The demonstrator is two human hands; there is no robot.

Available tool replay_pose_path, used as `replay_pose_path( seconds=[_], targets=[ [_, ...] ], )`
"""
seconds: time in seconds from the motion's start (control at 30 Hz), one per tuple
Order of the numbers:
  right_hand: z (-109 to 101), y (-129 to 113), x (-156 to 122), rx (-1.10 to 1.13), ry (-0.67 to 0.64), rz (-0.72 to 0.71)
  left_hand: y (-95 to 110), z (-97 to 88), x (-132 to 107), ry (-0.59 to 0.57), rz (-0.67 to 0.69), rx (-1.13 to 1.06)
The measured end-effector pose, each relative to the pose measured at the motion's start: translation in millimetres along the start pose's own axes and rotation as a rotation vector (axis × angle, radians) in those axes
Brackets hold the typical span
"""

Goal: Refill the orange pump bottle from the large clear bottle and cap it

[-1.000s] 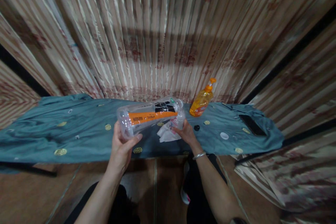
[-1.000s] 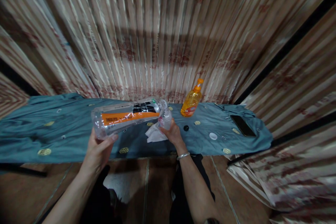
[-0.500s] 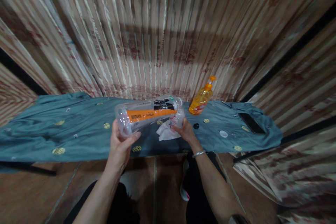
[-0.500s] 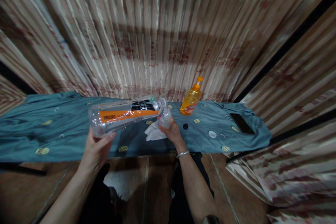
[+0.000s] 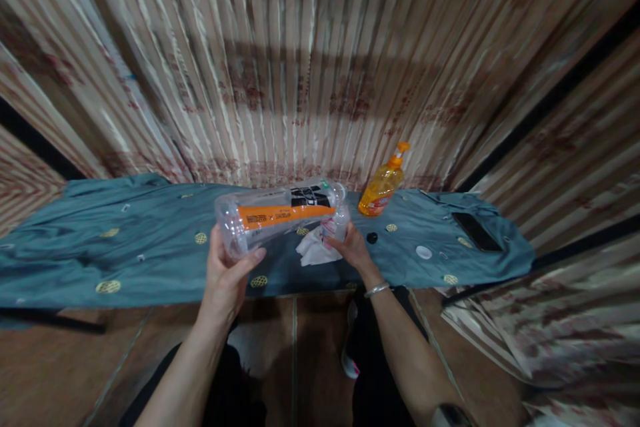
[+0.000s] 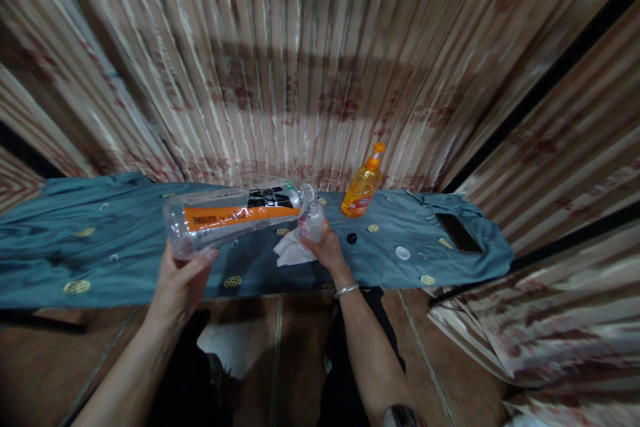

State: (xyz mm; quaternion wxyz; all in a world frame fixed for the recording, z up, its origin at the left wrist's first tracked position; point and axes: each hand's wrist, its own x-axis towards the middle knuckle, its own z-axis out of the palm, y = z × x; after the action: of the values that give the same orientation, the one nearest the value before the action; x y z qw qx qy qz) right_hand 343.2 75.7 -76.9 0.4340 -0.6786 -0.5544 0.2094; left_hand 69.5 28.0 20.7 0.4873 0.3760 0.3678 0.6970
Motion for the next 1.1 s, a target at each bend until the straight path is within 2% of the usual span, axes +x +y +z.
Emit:
replay_pose_path(
  seconds=[0.53, 1.1],
  targets=[
    [0.0, -0.7, 0.2, 0.004, -0.001, -0.003, 2.2, 2.9, -0.3, 0.019, 0.000, -0.022],
    [-0.4, 0.8, 1.8, -0.036, -0.007, -0.005, -1.0, 0.0, -0.3, -0.026, -0.001, -0.011]
  ],
)
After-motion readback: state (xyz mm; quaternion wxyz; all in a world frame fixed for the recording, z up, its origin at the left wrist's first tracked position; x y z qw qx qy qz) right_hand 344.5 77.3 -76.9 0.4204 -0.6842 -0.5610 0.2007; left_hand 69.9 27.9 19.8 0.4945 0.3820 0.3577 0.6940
